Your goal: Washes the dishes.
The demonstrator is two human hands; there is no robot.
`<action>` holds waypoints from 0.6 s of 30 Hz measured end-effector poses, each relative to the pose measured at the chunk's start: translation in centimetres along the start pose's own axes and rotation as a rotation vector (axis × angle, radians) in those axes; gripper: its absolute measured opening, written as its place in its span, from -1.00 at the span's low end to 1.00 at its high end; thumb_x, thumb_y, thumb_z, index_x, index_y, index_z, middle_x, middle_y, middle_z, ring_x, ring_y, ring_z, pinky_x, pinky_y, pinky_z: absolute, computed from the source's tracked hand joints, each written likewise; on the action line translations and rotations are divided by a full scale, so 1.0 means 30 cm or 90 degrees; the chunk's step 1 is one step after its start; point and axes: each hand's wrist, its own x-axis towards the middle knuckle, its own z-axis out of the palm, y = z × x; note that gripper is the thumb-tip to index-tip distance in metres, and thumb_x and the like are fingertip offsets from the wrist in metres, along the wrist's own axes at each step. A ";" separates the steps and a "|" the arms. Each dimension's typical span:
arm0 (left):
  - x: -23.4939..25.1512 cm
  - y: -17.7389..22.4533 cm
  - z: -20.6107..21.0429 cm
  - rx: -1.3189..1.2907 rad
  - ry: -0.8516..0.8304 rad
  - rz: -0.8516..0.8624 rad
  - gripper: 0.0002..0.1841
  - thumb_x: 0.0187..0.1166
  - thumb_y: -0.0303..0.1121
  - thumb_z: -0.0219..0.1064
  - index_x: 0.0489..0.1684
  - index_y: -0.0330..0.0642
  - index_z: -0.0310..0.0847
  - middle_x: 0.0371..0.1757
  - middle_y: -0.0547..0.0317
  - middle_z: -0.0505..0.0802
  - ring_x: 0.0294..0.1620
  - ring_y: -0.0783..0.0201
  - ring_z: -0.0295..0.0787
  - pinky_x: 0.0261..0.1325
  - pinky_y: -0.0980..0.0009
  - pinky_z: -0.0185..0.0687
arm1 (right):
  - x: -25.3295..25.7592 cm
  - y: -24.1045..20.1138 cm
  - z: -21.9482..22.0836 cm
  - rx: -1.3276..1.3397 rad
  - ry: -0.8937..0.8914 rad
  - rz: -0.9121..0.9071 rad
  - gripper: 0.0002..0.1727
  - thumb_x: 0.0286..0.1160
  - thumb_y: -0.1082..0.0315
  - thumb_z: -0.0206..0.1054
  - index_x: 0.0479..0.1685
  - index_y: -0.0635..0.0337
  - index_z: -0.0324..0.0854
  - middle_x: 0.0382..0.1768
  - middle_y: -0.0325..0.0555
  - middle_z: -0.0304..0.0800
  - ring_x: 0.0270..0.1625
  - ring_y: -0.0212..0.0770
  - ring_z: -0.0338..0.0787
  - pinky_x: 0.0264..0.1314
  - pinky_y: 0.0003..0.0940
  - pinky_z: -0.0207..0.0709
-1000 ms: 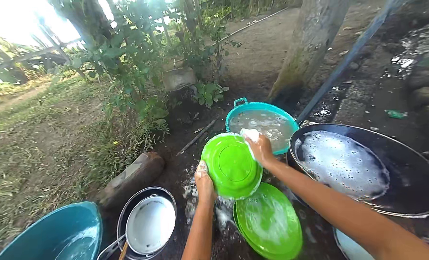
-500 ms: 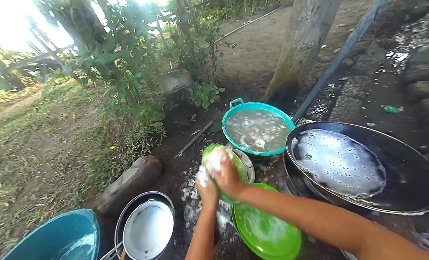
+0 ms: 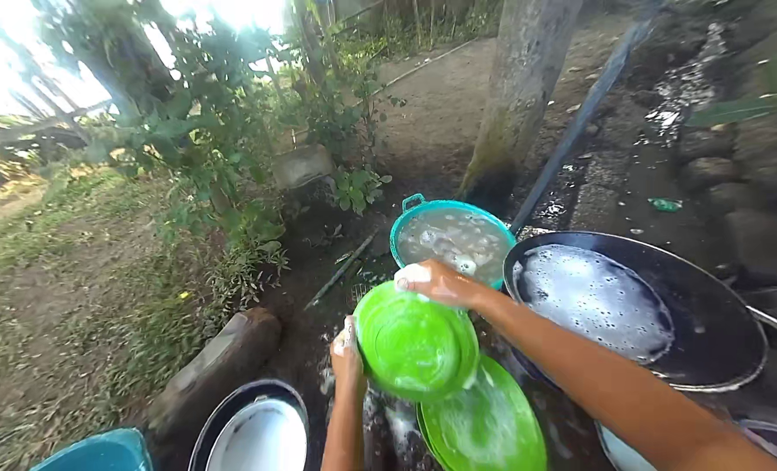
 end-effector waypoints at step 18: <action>-0.046 0.009 0.086 -0.262 -0.060 -0.092 -0.58 0.90 -0.28 -0.13 0.55 -0.32 0.34 0.06 0.02 0.80 -0.04 0.33 0.80 0.07 0.30 0.76 | -0.069 0.133 0.485 -0.159 0.215 -0.135 -0.50 0.65 0.37 0.15 0.55 0.32 0.56 0.69 0.20 0.43 0.81 0.27 0.25 0.86 0.23 0.03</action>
